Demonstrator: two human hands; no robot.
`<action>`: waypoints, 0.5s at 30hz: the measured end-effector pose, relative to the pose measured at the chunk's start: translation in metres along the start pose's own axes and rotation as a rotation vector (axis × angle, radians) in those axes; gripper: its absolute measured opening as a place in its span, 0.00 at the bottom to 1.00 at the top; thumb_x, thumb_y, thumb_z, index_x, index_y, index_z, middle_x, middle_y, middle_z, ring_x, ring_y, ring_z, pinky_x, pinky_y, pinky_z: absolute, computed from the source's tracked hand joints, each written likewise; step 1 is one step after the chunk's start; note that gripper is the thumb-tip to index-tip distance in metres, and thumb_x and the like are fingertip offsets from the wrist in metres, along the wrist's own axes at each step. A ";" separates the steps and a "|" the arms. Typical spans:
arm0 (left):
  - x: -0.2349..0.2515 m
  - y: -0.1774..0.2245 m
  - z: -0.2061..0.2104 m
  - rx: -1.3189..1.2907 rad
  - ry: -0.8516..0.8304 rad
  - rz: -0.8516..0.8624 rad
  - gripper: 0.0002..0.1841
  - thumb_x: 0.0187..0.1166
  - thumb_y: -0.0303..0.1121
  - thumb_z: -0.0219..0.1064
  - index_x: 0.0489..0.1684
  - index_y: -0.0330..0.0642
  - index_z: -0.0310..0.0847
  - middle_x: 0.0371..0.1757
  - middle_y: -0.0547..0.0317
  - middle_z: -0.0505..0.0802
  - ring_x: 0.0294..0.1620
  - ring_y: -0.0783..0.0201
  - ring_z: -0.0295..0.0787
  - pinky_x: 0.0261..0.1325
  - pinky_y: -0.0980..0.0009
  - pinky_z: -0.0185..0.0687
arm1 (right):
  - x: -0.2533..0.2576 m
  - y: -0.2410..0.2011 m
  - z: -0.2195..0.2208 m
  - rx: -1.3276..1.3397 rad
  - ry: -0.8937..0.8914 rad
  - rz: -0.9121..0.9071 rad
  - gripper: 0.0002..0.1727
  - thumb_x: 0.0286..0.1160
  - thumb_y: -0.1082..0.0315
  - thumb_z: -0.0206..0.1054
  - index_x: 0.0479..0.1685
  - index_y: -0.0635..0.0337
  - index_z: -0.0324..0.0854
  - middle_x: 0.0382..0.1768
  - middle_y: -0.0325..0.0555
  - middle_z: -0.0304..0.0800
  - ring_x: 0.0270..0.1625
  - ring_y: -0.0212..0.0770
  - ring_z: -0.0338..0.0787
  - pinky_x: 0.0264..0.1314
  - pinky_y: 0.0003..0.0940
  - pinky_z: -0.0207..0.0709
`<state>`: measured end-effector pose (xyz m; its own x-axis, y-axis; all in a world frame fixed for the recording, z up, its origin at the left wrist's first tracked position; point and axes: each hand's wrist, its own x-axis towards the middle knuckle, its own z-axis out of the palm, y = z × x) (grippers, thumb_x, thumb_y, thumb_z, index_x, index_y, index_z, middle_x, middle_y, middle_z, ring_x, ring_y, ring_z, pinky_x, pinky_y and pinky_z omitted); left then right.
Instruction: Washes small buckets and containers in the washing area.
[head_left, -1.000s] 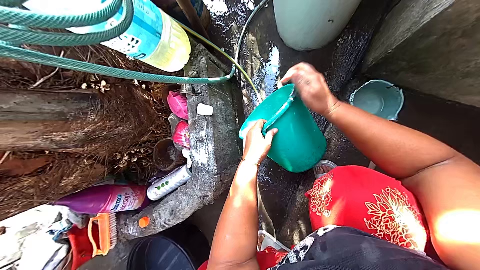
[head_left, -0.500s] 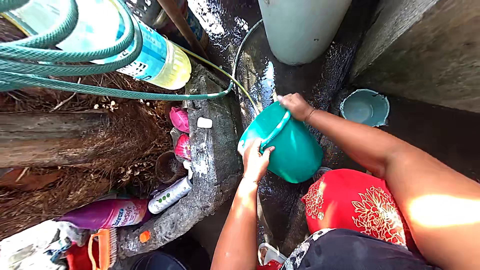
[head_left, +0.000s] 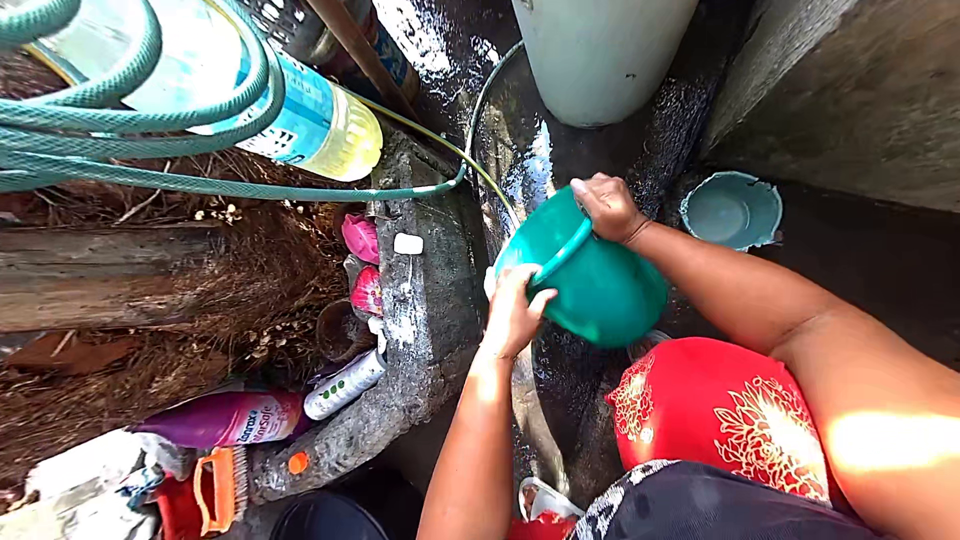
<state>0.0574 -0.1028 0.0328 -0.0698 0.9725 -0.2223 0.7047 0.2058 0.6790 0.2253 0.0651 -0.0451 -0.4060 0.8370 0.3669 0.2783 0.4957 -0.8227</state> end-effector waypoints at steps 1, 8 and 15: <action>0.002 0.011 0.009 0.032 0.015 0.020 0.17 0.78 0.36 0.74 0.58 0.34 0.87 0.54 0.46 0.94 0.66 0.47 0.86 0.88 0.36 0.51 | -0.005 -0.015 0.006 -0.078 0.041 -0.113 0.31 0.91 0.63 0.46 0.10 0.64 0.71 0.13 0.51 0.73 0.26 0.50 0.82 0.46 0.49 0.74; 0.009 -0.004 0.036 0.067 0.275 0.193 0.09 0.78 0.32 0.70 0.35 0.36 0.92 0.33 0.54 0.94 0.44 0.56 0.92 0.83 0.41 0.62 | -0.016 -0.039 0.018 -0.300 -0.201 -0.407 0.32 0.89 0.55 0.47 0.09 0.58 0.73 0.12 0.46 0.77 0.25 0.50 0.82 0.47 0.53 0.69; -0.003 -0.025 0.018 -0.122 0.141 0.107 0.09 0.79 0.34 0.71 0.38 0.37 0.92 0.39 0.53 0.95 0.49 0.58 0.90 0.64 0.54 0.79 | 0.034 0.015 -0.005 0.005 -0.484 0.061 0.34 0.94 0.59 0.41 0.24 0.76 0.83 0.29 0.62 0.86 0.48 0.56 0.88 0.77 0.51 0.66</action>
<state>0.0531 -0.1123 0.0040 -0.1035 0.9934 -0.0502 0.6230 0.1041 0.7753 0.2197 0.1021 -0.0432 -0.7473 0.6602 0.0750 0.3106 0.4469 -0.8390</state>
